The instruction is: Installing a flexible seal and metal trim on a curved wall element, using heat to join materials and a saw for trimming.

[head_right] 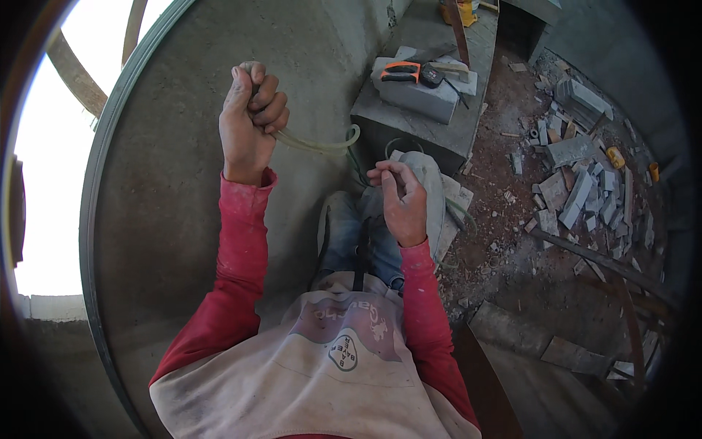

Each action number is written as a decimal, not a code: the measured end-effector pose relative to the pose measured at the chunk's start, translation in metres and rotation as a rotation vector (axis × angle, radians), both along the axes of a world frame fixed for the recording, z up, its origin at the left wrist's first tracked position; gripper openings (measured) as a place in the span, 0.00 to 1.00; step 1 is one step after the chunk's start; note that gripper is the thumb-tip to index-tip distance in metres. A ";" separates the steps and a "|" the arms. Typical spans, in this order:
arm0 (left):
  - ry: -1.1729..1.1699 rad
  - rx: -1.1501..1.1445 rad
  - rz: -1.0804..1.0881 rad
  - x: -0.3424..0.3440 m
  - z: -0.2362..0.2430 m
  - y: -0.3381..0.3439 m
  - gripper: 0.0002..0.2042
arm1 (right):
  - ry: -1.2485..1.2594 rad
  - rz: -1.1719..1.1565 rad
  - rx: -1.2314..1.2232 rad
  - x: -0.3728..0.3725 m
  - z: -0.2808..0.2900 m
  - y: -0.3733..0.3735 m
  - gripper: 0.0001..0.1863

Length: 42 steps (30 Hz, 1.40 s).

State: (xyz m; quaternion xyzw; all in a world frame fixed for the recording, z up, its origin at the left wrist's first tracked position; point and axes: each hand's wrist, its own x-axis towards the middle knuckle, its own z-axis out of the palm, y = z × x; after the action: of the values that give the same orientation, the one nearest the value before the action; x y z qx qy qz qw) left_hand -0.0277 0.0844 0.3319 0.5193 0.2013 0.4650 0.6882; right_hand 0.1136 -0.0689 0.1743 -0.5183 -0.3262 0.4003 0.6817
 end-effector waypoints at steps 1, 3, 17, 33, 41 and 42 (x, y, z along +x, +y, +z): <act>0.011 0.011 -0.007 0.000 0.001 -0.002 0.16 | 0.004 -0.007 0.001 0.000 0.004 0.000 0.10; 0.017 0.028 -0.013 0.002 0.001 -0.006 0.16 | -0.010 -0.033 0.017 -0.001 0.009 0.000 0.10; 0.244 0.570 -0.122 -0.007 -0.042 -0.068 0.23 | -0.419 0.058 0.248 -0.034 0.081 -0.001 0.14; 0.301 0.559 -0.017 -0.032 -0.052 -0.081 0.27 | -0.693 -0.177 0.391 -0.015 0.093 -0.012 0.17; 0.150 0.417 0.158 -0.047 -0.061 -0.084 0.22 | -0.896 0.028 0.544 -0.002 0.117 -0.010 0.11; 0.149 0.414 0.160 -0.048 -0.062 -0.084 0.22 | -0.897 0.033 0.542 -0.004 0.118 -0.012 0.11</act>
State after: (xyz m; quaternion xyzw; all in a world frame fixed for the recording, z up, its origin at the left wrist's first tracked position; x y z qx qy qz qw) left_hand -0.0754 0.0007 0.2702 0.6644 0.1925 0.5101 0.5112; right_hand 0.1099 -0.0806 0.2924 -0.4385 -0.6862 0.0506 0.5782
